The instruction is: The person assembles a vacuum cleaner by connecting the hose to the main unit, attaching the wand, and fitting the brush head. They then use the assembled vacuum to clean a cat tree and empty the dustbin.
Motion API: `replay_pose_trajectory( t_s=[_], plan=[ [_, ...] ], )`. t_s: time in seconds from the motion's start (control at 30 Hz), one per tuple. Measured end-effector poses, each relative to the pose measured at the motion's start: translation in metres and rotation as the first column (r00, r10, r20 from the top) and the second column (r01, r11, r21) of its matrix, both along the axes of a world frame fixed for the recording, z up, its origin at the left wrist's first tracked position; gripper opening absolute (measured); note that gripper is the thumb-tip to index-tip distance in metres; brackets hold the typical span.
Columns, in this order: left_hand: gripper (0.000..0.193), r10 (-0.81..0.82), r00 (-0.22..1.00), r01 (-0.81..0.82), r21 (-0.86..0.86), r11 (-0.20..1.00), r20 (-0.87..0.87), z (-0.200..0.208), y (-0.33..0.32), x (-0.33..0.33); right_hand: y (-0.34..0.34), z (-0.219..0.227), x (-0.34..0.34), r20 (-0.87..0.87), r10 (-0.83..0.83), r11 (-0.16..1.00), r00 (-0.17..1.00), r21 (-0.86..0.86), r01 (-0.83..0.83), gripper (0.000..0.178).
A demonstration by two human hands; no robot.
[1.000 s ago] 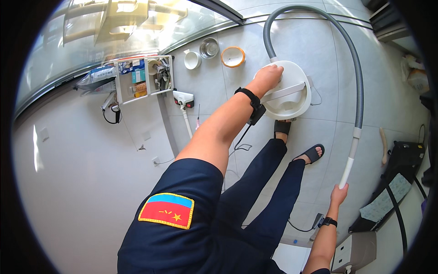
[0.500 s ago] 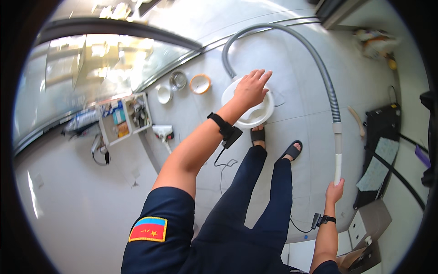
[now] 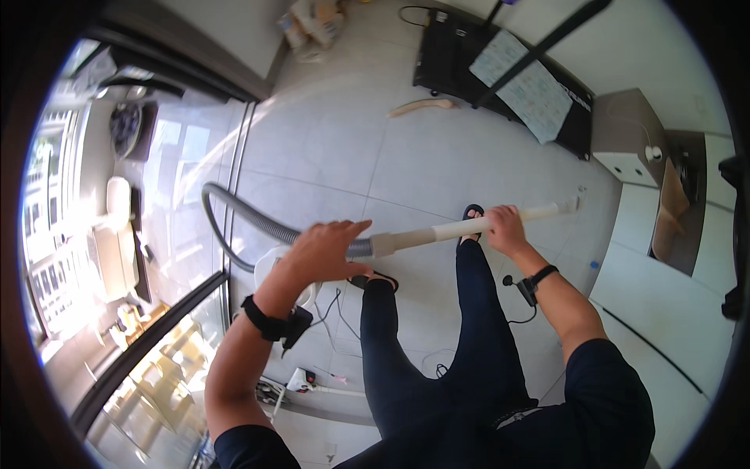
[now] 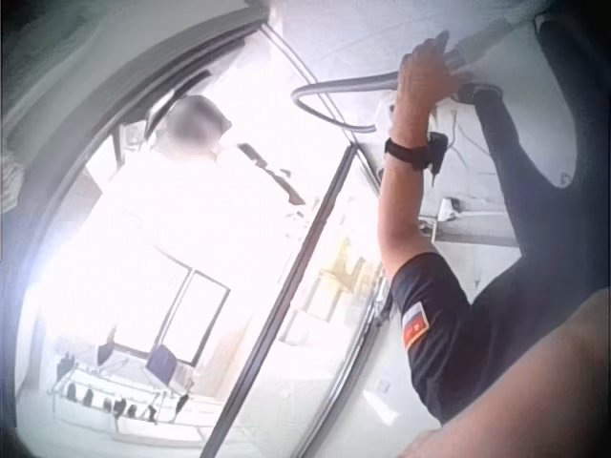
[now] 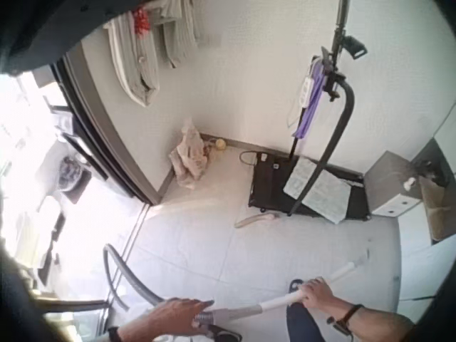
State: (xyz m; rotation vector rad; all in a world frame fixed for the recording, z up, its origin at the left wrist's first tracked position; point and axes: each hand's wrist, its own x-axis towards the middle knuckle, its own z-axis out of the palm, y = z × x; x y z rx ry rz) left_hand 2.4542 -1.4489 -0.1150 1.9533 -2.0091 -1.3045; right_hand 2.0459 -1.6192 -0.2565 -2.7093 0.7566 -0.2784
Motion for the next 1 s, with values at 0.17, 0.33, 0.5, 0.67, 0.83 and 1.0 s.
replay_pose_trajectory(
  t_s=[0.17,0.33,0.5,0.67,0.83,1.0],
  plan=[
    [0.069,0.133,0.989,-0.087,0.458,0.885,-0.069,-0.144,-0.068,-0.123,-0.031,-0.107,-0.005,0.137,0.087,0.978,0.987,0.176,-0.111,0.022],
    [0.054,0.118,0.986,-0.165,0.545,0.822,0.122,-0.307,-0.115,-0.196,-0.097,-0.232,-0.041,0.018,0.040,0.973,0.999,0.228,-0.043,0.018],
    [0.051,0.327,0.912,-0.411,0.548,0.728,0.249,-0.439,-0.152,-0.222,-0.159,-0.335,-0.161,-0.223,-0.277,0.802,0.934,0.482,0.353,0.026],
    [0.045,0.454,0.876,-0.481,0.355,0.802,0.161,-0.543,-0.200,-0.232,-0.161,-0.425,-0.321,-0.473,-0.442,0.644,0.762,0.423,0.637,0.022],
    [0.050,0.569,0.822,-0.479,0.520,0.707,-0.018,-0.613,-0.247,-0.246,-0.108,-0.510,-0.385,-0.517,-0.607,0.540,0.604,0.291,0.790,0.048],
    [0.048,0.412,0.908,-0.419,0.164,0.893,0.073,-0.664,-0.267,-0.281,-0.056,-0.562,-0.374,-0.692,-0.557,0.487,0.459,0.176,0.855,0.103]
  ],
)
